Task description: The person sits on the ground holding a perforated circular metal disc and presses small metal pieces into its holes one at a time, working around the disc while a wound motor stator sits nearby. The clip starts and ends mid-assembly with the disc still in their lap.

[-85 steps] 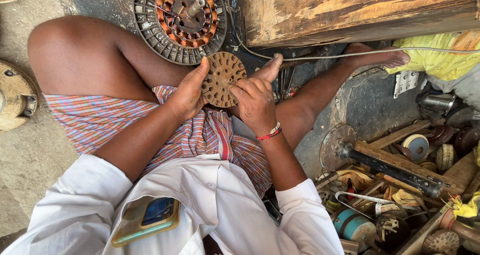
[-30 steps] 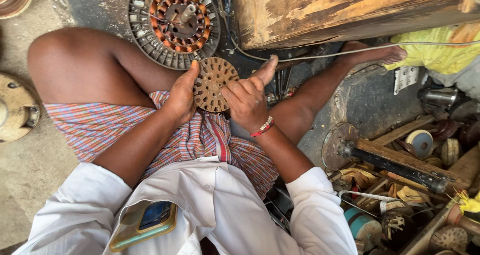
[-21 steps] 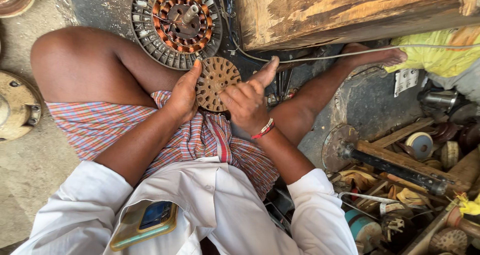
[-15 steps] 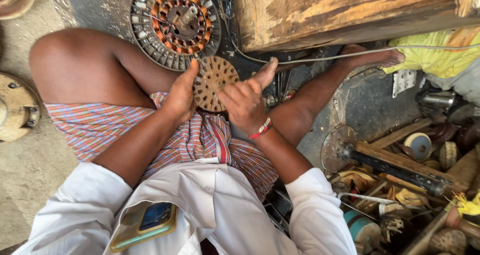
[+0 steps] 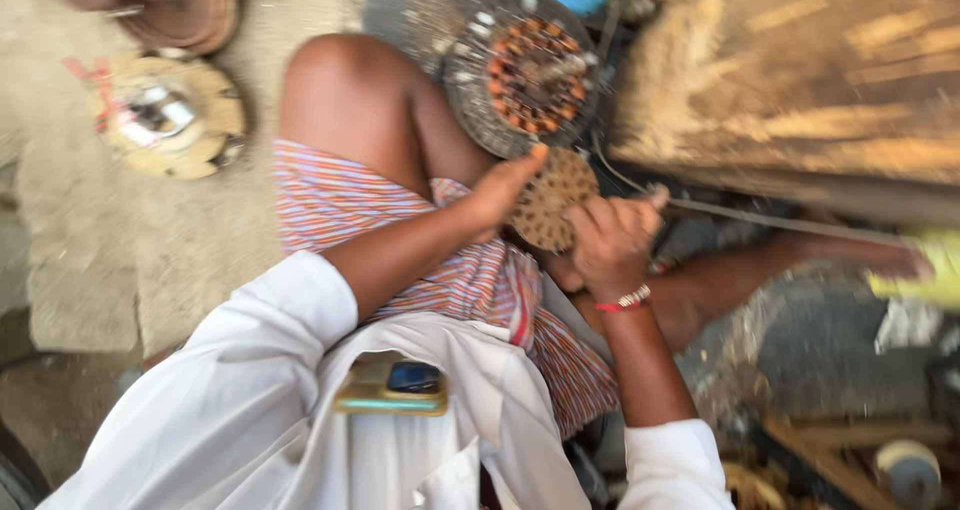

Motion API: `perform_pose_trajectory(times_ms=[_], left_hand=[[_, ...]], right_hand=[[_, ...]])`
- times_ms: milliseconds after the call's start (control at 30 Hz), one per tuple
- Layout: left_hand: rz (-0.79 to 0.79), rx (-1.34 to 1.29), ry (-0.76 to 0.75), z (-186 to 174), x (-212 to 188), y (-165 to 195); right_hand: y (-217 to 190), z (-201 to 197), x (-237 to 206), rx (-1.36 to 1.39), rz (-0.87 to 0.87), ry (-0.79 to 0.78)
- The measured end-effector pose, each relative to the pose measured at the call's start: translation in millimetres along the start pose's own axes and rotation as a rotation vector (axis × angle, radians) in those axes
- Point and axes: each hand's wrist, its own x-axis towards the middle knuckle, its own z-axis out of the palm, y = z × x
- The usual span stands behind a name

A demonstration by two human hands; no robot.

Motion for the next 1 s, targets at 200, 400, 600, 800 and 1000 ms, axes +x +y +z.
perform_pose_trajectory(times_ms=[200,400,600,800,1000], left_hand=[[0.018,0.001,-0.015,3.5,1.9,1.6],[-0.008,0.029,0.011,5.0,3.0,2.5],[0.008,0.045,0.012,5.1,1.8,5.0],[-0.015,0.044,0.041,5.4,-0.2,7.0],[-0.010,0.040,0.002,6.1,0.4,7.9]], right_hand=[[4.6,10.7,-8.1,0.016,-0.088,0.077],[7.8,14.5,-10.6,0.012,-0.104,0.134],[3.5,12.4,-9.0,-0.009,-0.086,0.137],[1.2,14.0,-7.0,0.071,-0.020,0.085],[1.2,8.1,-5.6,0.033,-0.045,0.050]])
